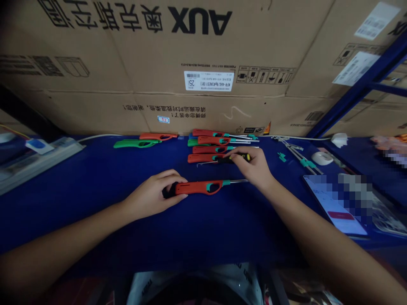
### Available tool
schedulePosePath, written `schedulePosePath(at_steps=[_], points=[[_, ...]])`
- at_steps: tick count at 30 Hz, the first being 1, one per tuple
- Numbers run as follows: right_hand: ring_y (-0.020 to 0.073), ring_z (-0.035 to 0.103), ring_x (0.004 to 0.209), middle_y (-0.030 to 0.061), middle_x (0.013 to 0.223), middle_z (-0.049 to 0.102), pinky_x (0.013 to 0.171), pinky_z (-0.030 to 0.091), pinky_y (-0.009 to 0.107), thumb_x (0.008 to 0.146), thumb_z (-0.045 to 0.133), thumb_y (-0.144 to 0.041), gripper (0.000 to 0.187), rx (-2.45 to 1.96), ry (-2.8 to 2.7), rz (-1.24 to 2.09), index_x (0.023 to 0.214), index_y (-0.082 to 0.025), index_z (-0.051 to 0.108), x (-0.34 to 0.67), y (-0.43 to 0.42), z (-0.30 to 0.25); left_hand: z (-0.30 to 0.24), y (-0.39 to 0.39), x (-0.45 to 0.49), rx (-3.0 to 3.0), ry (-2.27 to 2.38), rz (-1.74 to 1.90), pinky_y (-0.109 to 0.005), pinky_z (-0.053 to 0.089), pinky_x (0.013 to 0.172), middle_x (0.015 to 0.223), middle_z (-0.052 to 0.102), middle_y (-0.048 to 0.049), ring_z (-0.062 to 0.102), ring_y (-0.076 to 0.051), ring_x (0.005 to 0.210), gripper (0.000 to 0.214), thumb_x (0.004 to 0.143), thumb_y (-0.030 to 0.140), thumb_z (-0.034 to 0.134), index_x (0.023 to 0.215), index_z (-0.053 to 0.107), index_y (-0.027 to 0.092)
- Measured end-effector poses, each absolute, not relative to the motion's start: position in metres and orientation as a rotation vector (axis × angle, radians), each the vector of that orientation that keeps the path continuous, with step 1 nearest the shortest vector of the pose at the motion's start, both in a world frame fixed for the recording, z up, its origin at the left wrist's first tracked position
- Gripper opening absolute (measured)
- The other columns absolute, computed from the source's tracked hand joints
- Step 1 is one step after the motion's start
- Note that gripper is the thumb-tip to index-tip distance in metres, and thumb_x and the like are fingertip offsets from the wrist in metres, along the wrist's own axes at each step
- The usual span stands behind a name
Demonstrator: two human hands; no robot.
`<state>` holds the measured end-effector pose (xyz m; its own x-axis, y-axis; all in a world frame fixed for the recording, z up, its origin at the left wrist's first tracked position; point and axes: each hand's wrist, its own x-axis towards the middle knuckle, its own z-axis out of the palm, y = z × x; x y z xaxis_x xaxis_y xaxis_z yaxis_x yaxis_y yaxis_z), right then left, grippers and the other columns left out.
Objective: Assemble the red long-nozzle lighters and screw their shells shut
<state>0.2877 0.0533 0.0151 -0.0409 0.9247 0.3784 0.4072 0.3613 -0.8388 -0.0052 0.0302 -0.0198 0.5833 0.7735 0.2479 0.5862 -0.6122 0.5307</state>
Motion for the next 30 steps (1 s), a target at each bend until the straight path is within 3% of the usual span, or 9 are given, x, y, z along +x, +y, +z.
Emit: schedulePosePath(at_steps=[5,9,15,21,30], points=[[0.0064,0.028,0.035,-0.0082,0.042,0.033,0.037,0.024,0.024,0.077,0.071,-0.034,0.020,-0.999,-1.208,0.951,0.066,-0.018,0.068,0.278,0.051,0.030,-0.025,0.030,-0.002,2.318,1.007,0.715,-0.025,0.049,0.066,0.097,0.062,-0.0022,0.056,-0.012,0.070,0.028,0.084,0.033,0.075,0.110,0.070,0.022],[0.0061,0.025,0.037,-0.0077,0.049,0.028,0.036,0.024,0.024,0.084,0.065,-0.040,0.027,-0.952,-1.036,1.151,0.068,-0.019,0.065,0.264,0.054,0.049,-0.026,0.028,0.001,2.276,0.902,0.743,-0.026,0.050,0.067,0.096,0.062,-0.0033,0.056,-0.012,0.072,0.032,0.082,0.034,0.078,0.110,0.071,0.020],[0.0078,0.037,0.043,-0.0035,0.061,0.046,0.037,0.032,0.021,0.083,0.063,-0.051,0.031,-1.018,-0.993,1.289,0.074,-0.023,0.054,0.243,0.062,0.049,-0.028,0.026,0.001,2.271,0.856,0.818,-0.026,0.052,0.068,0.096,0.064,-0.0040,0.059,-0.013,0.074,0.041,0.078,0.035,0.082,0.113,0.070,0.019],[0.0067,0.044,0.044,-0.0031,0.066,0.055,0.038,0.038,0.021,0.082,0.066,-0.056,0.037,-1.084,-0.875,1.390,0.076,-0.021,0.058,0.231,0.057,0.018,-0.027,0.024,0.002,2.140,0.976,0.946,-0.026,0.054,0.067,0.103,0.068,-0.0057,0.059,-0.011,0.071,0.049,0.077,0.035,0.082,0.121,0.066,0.019],[0.0073,0.047,0.044,-0.0022,0.071,0.058,0.040,0.041,0.023,0.084,0.064,-0.053,0.034,-1.087,-0.932,1.412,0.078,-0.020,0.059,0.234,0.055,0.009,-0.020,0.022,0.001,2.124,0.910,1.066,-0.024,0.052,0.065,0.089,0.072,-0.0048,0.061,-0.011,0.068,0.022,0.084,0.029,0.077,0.101,0.073,0.017]])
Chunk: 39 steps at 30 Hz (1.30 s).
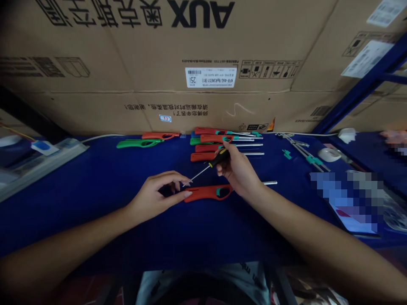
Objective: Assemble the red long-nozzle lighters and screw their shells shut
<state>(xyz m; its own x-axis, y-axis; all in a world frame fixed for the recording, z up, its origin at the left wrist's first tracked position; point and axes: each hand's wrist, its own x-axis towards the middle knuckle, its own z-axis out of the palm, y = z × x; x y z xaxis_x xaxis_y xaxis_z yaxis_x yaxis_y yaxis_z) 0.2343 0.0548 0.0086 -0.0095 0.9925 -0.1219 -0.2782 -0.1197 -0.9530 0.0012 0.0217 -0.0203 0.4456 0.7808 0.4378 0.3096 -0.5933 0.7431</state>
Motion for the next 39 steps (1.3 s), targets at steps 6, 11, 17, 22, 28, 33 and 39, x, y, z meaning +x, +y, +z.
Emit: schedulePosePath(at_steps=[6,11,17,22,28,33,39], points=[[0.0079,0.048,0.046,-0.0017,0.070,0.058,0.040,0.041,0.022,0.082,0.066,-0.048,0.029,-1.089,-0.858,1.442,0.078,-0.021,0.059,0.233,0.056,0.006,-0.019,0.022,0.003,2.079,0.929,1.084,-0.023,0.050,0.060,0.083,0.073,-0.0051,0.063,-0.012,0.066,0.010,0.089,0.024,0.070,0.087,0.075,0.016],[0.0072,0.046,0.044,-0.0013,0.067,0.056,0.039,0.040,0.021,0.086,0.062,-0.047,0.030,-1.105,-0.825,1.417,0.075,-0.019,0.060,0.232,0.056,0.008,-0.019,0.021,0.003,2.056,0.931,1.142,-0.025,0.051,0.059,0.081,0.075,-0.0052,0.065,-0.013,0.066,0.009,0.088,0.024,0.072,0.085,0.076,0.017],[0.0074,0.048,0.044,-0.0018,0.065,0.056,0.039,0.042,0.021,0.083,0.068,-0.050,0.034,-1.113,-0.888,1.355,0.074,-0.018,0.062,0.230,0.051,0.010,-0.021,0.021,0.003,2.057,0.956,1.154,-0.026,0.052,0.060,0.080,0.076,-0.0046,0.067,-0.014,0.067,0.007,0.086,0.023,0.074,0.084,0.078,0.018],[0.0087,0.052,0.046,-0.0008,0.066,0.059,0.040,0.046,0.022,0.083,0.070,-0.055,0.037,-1.065,-0.981,1.253,0.075,-0.019,0.063,0.227,0.044,0.015,-0.023,0.022,0.003,2.061,1.010,1.136,-0.026,0.054,0.064,0.083,0.078,-0.0039,0.071,-0.016,0.072,0.006,0.085,0.023,0.074,0.083,0.079,0.019],[0.0079,0.054,0.044,0.0007,0.077,0.064,0.042,0.049,0.024,0.084,0.067,-0.062,0.042,-0.938,-1.177,1.083,0.080,-0.020,0.066,0.225,0.034,0.020,-0.022,0.022,0.003,2.035,1.015,1.108,-0.027,0.056,0.065,0.082,0.078,-0.0042,0.072,-0.017,0.072,0.008,0.085,0.025,0.075,0.082,0.080,0.020],[0.0113,0.061,0.054,0.0033,0.083,0.069,0.048,0.053,0.026,0.088,0.066,-0.055,0.035,-0.907,-1.194,1.066,0.087,-0.021,0.068,0.221,0.026,0.024,-0.022,0.022,0.003,1.998,1.027,1.143,-0.026,0.054,0.063,0.083,0.078,-0.0046,0.072,-0.017,0.071,0.008,0.085,0.025,0.075,0.083,0.080,0.019],[0.0113,0.063,0.057,0.0016,0.087,0.071,0.057,0.057,0.028,0.086,0.069,-0.038,0.017,-0.875,-1.203,1.167,0.090,-0.021,0.066,0.222,0.023,0.026,-0.021,0.022,0.003,2.036,1.038,1.186,-0.026,0.052,0.059,0.082,0.078,-0.0054,0.070,-0.016,0.069,0.008,0.085,0.024,0.075,0.084,0.080,0.018]])
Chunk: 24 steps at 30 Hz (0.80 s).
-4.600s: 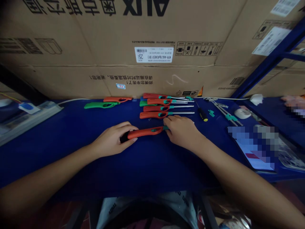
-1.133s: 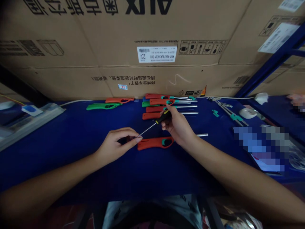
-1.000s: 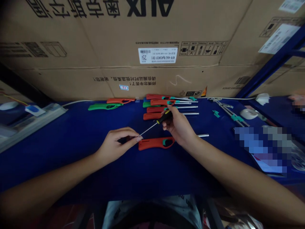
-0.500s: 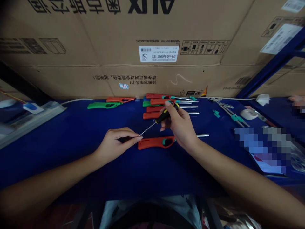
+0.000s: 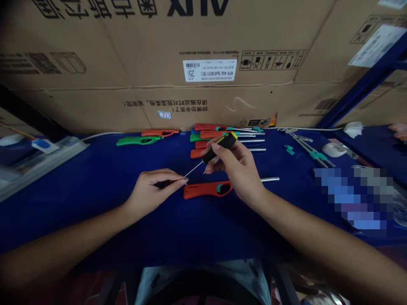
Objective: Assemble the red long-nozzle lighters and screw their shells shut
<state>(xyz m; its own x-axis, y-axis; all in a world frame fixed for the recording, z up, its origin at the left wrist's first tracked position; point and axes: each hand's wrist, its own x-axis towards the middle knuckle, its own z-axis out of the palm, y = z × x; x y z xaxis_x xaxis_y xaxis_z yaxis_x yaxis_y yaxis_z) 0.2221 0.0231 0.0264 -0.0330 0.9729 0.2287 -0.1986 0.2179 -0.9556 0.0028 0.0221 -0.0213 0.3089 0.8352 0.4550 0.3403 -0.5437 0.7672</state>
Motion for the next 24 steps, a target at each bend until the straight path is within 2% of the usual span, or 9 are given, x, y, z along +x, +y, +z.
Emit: schedulePosePath(at_steps=[2,6,8,11,14,24], points=[[0.0121,0.065,0.058,0.0011,0.090,0.071,0.060,0.058,0.030,0.084,0.071,-0.032,0.020,-0.844,-1.237,1.159,0.100,-0.023,0.064,0.222,0.020,0.027,-0.021,0.022,0.003,2.049,1.041,1.180,-0.026,0.052,0.059,0.082,0.078,-0.0054,0.070,-0.016,0.068,0.008,0.085,0.023,0.075,0.084,0.080,0.018],[0.0143,0.067,0.060,-0.0009,0.092,0.070,0.059,0.059,0.031,0.085,0.074,-0.031,0.054,-0.820,-1.340,1.017,0.131,-0.034,0.046,0.220,0.013,0.026,-0.022,0.022,0.002,2.089,1.034,1.142,-0.026,0.053,0.063,0.084,0.078,-0.0050,0.071,-0.016,0.071,0.007,0.086,0.023,0.074,0.085,0.080,0.018],[0.0145,0.068,0.062,0.0001,0.096,0.069,0.057,0.059,0.029,0.087,0.073,-0.030,0.063,-0.793,-1.393,0.945,0.138,-0.038,0.037,0.218,0.011,0.022,-0.022,0.022,0.002,2.129,1.004,1.125,-0.025,0.054,0.065,0.084,0.078,-0.0041,0.071,-0.015,0.073,0.007,0.086,0.022,0.074,0.085,0.080,0.018],[0.0129,0.067,0.059,0.0015,0.100,0.067,0.051,0.059,0.027,0.089,0.071,-0.028,0.059,-0.719,-1.471,0.866,0.135,-0.037,0.037,0.216,0.011,0.017,-0.022,0.022,0.002,2.170,0.956,1.122,-0.025,0.055,0.069,0.083,0.078,-0.0027,0.072,-0.015,0.073,0.005,0.085,0.021,0.075,0.085,0.080,0.019],[0.0110,0.065,0.055,-0.0003,0.096,0.065,0.048,0.060,0.027,0.090,0.070,-0.023,0.052,-0.660,-1.515,0.821,0.131,-0.034,0.039,0.215,0.013,0.013,-0.023,0.023,0.002,2.155,0.976,1.135,-0.024,0.055,0.068,0.083,0.078,-0.0028,0.072,-0.015,0.072,0.004,0.084,0.020,0.076,0.083,0.080,0.019],[0.0110,0.065,0.061,0.0008,0.094,0.063,0.053,0.064,0.026,0.092,0.067,-0.018,0.052,-0.643,-1.598,0.734,0.133,-0.030,0.038,0.212,0.009,0.015,-0.022,0.027,0.001,2.298,0.904,1.173,-0.028,0.053,0.069,0.076,0.076,-0.0015,0.067,-0.015,0.073,0.004,0.082,0.022,0.079,0.080,0.078,0.020]])
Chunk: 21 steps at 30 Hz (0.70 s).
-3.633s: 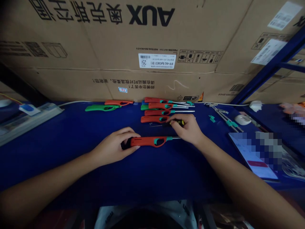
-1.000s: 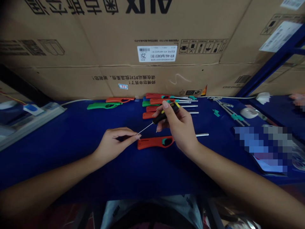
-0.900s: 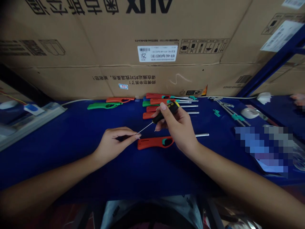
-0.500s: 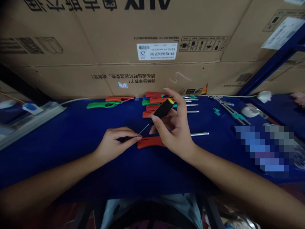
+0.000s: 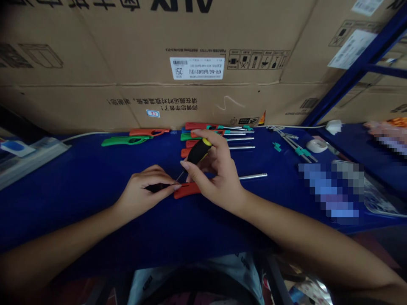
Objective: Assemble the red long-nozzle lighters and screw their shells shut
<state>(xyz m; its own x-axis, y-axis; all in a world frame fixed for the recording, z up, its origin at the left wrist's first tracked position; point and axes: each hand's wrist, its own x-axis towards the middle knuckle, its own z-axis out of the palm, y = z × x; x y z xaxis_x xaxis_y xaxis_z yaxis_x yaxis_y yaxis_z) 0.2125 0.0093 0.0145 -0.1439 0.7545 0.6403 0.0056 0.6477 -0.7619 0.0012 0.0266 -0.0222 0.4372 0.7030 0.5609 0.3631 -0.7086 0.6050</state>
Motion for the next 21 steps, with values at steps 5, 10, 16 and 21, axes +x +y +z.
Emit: schedulePosePath(at_steps=[5,10,16,21], points=[[0.0126,0.066,0.066,0.0039,0.104,0.065,0.052,0.063,0.026,0.091,0.068,-0.019,0.055,-0.652,-1.632,0.637,0.136,-0.033,0.039,0.2175,0.0096,0.0168,-0.0214,0.0291,0.0013,2.394,0.857,1.021,-0.039,0.053,0.091,0.102,0.076,-0.0063,0.066,-0.023,0.099,0.034,0.077,0.033,0.084,0.106,0.073,0.020],[0.0131,0.067,0.070,0.0085,0.121,0.064,0.054,0.062,0.027,0.091,0.068,-0.025,0.056,-0.716,-1.658,0.547,0.139,-0.033,0.040,0.2218,0.0101,0.0181,-0.0242,0.0267,0.0012,2.414,0.880,0.881,-0.043,0.053,0.096,0.113,0.073,-0.0081,0.066,-0.024,0.105,0.041,0.079,0.025,0.077,0.119,0.066,0.018],[0.0129,0.066,0.070,0.0086,0.123,0.062,0.054,0.061,0.027,0.089,0.070,-0.019,0.062,-0.687,-1.739,0.526,0.142,-0.033,0.041,0.2229,0.0099,0.0150,-0.0252,0.0234,0.0009,2.404,0.807,0.864,-0.036,0.056,0.093,0.110,0.073,-0.0074,0.070,-0.020,0.101,0.035,0.084,0.020,0.071,0.118,0.067,0.017],[0.0159,0.068,0.081,0.0090,0.133,0.056,0.055,0.062,0.027,0.086,0.070,-0.012,0.066,-0.647,-1.799,0.487,0.142,-0.033,0.042,0.2220,0.0088,0.0131,-0.0253,0.0237,0.0010,2.407,0.794,0.855,-0.035,0.056,0.093,0.109,0.072,-0.0075,0.069,-0.019,0.100,0.035,0.084,0.024,0.073,0.118,0.066,0.017]])
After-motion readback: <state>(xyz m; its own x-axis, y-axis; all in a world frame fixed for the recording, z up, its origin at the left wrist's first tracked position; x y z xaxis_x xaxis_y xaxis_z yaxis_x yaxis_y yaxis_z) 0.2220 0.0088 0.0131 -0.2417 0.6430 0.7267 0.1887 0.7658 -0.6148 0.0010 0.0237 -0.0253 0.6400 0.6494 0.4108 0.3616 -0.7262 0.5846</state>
